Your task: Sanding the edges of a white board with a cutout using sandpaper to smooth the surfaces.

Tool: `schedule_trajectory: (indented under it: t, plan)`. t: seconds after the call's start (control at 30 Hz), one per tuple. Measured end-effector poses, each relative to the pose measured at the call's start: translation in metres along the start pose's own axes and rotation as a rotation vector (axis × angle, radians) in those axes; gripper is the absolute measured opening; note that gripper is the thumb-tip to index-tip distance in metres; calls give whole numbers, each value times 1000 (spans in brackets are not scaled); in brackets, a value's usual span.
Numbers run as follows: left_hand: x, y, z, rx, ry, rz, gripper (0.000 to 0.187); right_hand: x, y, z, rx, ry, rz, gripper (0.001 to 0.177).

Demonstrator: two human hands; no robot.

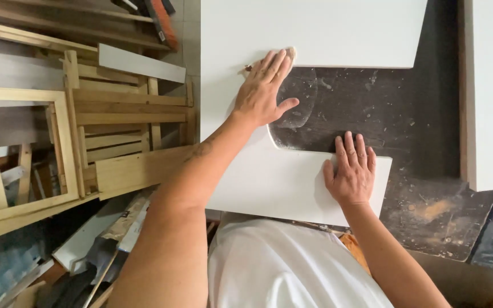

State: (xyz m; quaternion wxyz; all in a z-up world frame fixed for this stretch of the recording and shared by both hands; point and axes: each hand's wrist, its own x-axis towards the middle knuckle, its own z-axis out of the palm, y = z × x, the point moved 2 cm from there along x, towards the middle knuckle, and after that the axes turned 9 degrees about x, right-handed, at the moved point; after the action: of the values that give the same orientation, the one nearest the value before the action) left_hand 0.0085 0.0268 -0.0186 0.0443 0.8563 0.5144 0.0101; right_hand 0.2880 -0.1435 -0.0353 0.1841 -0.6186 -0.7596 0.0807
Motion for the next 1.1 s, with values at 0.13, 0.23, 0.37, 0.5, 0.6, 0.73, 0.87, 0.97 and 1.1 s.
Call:
schedule_trajectory:
  t: [0.13, 0.23, 0.37, 0.5, 0.6, 0.73, 0.87, 0.97, 1.1]
  plan:
    - [-59, 4, -22, 2, -46, 58, 107, 0, 2, 0, 10, -15, 1, 65]
    - [-67, 0, -20, 14, -27, 88, 107, 0, 1, -1, 24, -15, 33, 65]
    - [10, 1, -3, 40, -17, 33, 108, 1, 0, 0, 3, 15, 18, 64]
    - [-40, -1, -16, 10, -30, 67, 106, 0, 3, -2, 9, -5, 8, 64]
    - [-84, -2, -25, -27, -86, 79, 107, 0, 1, -1, 27, -9, 25, 64]
    - [-26, -3, -13, 0, -54, 67, 108, 1, 1, 0, -6, 9, 11, 64]
    - [0, -7, -5, -40, -59, 57, 107, 1, -1, 0, -21, 13, 12, 63]
    - [-83, -1, -19, -25, -21, 126, 110, -1, 2, 2, -18, -5, 12, 66]
    - [-69, -7, -8, -35, -13, 127, 106, -3, 1, -2, -9, -11, 4, 66]
